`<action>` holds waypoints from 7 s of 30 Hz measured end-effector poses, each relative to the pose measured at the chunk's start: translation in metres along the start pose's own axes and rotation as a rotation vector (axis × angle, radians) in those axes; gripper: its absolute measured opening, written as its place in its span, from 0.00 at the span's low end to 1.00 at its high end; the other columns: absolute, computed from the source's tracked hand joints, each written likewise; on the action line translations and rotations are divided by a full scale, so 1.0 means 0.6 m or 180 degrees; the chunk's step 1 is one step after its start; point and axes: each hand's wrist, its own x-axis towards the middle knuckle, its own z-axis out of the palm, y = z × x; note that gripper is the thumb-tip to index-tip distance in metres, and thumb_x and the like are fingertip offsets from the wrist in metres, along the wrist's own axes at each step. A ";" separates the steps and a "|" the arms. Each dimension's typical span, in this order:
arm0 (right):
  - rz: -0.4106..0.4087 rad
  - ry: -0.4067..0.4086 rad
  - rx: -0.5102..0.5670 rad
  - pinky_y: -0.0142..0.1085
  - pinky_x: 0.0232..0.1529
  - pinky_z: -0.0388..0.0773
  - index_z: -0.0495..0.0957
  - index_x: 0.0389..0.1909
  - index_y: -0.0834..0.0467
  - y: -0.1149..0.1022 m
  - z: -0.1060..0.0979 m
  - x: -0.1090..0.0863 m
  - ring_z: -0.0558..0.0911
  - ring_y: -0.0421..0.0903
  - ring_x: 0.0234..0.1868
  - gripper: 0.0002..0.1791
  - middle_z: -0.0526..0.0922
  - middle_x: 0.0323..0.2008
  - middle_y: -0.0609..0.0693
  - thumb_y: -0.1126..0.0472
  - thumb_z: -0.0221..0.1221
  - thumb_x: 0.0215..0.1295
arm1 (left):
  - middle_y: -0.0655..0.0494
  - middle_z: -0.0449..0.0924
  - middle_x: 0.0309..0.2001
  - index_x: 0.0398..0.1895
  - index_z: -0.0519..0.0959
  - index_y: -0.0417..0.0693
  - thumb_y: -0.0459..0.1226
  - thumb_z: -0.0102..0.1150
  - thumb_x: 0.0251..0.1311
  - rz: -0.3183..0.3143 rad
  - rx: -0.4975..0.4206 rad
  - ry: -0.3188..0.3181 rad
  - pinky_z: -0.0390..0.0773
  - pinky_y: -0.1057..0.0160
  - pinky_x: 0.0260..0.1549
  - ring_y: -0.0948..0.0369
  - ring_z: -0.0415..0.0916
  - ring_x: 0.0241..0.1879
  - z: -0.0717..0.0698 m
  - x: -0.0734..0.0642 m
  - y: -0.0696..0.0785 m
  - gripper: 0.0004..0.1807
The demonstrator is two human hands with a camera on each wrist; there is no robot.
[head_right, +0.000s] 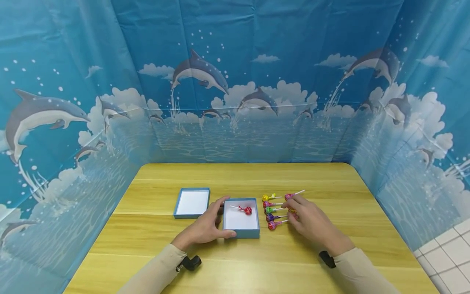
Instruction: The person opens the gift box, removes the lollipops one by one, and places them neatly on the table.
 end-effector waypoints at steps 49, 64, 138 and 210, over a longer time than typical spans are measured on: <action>-0.0553 -0.1643 0.0411 0.37 0.44 0.88 0.91 0.63 0.63 -0.144 0.057 0.210 0.93 0.48 0.42 0.18 0.96 0.48 0.57 0.69 0.76 0.75 | 0.39 0.67 0.85 0.99 0.47 0.60 0.66 0.80 0.68 0.0043 0.0057 0.0027 0.80 0.39 0.73 0.51 0.77 0.71 0.002 -0.003 0.005 0.68; -0.0511 -0.2348 0.0655 0.31 0.44 0.84 0.91 0.56 0.56 -0.147 0.083 0.220 0.83 0.34 0.38 0.14 0.93 0.41 0.48 0.72 0.75 0.75 | 0.39 0.66 0.86 0.99 0.48 0.61 0.65 0.81 0.68 0.0053 0.0061 0.0027 0.80 0.38 0.74 0.50 0.78 0.72 0.001 -0.005 0.006 0.68; -0.0773 -0.1336 0.0926 0.30 0.42 0.80 0.88 0.51 0.52 -0.140 0.039 0.173 0.82 0.39 0.39 0.06 0.86 0.41 0.41 0.64 0.70 0.80 | 0.40 0.69 0.83 0.99 0.48 0.58 0.65 0.82 0.68 0.0118 0.0052 0.0072 0.81 0.41 0.71 0.53 0.78 0.70 0.004 -0.003 0.008 0.68; -0.0050 -0.0830 0.0695 0.33 0.37 0.83 0.90 0.52 0.52 0.088 -0.024 -0.045 0.80 0.29 0.38 0.16 0.87 0.40 0.36 0.67 0.81 0.68 | 0.40 0.69 0.83 0.99 0.48 0.60 0.64 0.81 0.68 0.0084 0.0073 0.0004 0.81 0.37 0.72 0.48 0.77 0.73 0.000 -0.005 0.007 0.67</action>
